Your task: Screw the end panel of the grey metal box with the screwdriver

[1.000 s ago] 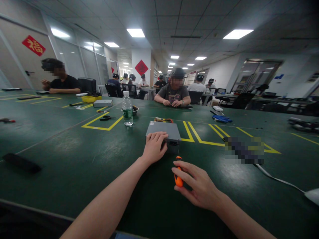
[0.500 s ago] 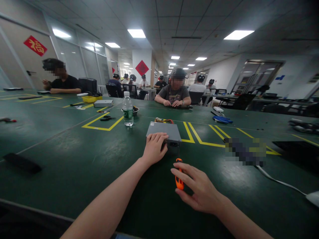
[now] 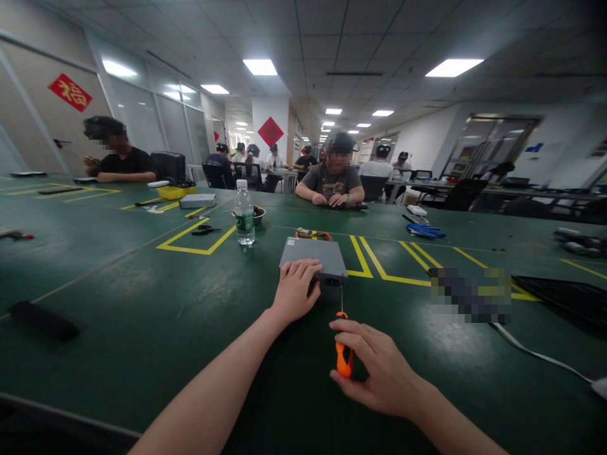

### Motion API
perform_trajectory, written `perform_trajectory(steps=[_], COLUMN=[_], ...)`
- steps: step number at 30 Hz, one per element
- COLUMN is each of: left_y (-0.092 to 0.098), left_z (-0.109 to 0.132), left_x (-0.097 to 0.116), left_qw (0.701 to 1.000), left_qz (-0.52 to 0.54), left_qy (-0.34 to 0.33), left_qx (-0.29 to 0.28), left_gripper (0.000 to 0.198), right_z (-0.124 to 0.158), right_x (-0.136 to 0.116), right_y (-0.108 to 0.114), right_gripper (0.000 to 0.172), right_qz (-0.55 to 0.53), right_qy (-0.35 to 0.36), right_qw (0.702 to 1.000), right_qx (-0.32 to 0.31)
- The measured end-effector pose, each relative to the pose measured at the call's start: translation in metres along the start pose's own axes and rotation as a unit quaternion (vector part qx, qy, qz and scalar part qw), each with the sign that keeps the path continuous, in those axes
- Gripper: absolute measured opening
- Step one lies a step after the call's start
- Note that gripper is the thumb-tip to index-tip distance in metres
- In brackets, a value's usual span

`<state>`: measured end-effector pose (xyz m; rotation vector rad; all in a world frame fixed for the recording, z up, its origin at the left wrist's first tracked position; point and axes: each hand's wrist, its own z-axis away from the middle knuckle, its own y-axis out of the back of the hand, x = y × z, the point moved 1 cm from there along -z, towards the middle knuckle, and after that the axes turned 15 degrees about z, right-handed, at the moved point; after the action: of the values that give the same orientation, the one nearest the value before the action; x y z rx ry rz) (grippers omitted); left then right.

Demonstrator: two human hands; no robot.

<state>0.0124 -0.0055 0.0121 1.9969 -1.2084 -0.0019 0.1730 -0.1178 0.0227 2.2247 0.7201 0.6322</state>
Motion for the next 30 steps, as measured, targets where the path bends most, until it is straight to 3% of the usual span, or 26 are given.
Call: perform_trajectory(steps=[4, 9, 13, 20, 24, 27, 28, 30], left_y=[0.001, 0.001, 0.0, -0.002, -0.001, -0.002, -0.002, -0.002], left_z=[0.0, 0.0, 0.001, 0.001, 0.001, 0.001, 0.001, 0.001], left_x=[0.001, 0.001, 0.001, 0.0, 0.001, 0.0, 0.0, 0.0], left_qw=[1.0, 1.0, 1.0, 1.0, 1.0, 1.0, 1.0, 1.0], left_qz=[0.011, 0.013, 0.01, 0.0, 0.006, 0.007, 0.006, 0.003], left_qy=[0.003, 0.003, 0.003, 0.0, 0.0, 0.001, 0.0, -0.003], left_qx=[-0.002, -0.005, -0.005, 0.0, 0.001, 0.006, 0.007, 0.009], left_gripper=[0.031, 0.032, 0.031, 0.033, 0.032, 0.031, 0.032, 0.032], right_z=[0.002, 0.003, 0.008, 0.022, 0.019, 0.017, 0.016, 0.014], right_x=[0.001, -0.001, -0.002, -0.013, -0.02, -0.018, -0.017, -0.017], right_y=[0.002, 0.01, 0.016, 0.008, 0.003, -0.002, -0.004, -0.009], right_gripper=[0.028, 0.024, 0.02, 0.023, 0.022, 0.017, 0.016, 0.017], right_qz=[0.013, 0.114, 0.207, 0.263, 0.186, -0.037, -0.128, -0.306], right_qy=[-0.007, 0.052, 0.021, -0.126, -0.3, -0.463, -0.519, -0.608], right_qw=[1.0, 0.992, 0.976, 0.957, 0.935, 0.884, 0.843, 0.732], right_qx=[0.01, 0.026, 0.067, -0.008, -0.042, -0.051, -0.056, -0.036])
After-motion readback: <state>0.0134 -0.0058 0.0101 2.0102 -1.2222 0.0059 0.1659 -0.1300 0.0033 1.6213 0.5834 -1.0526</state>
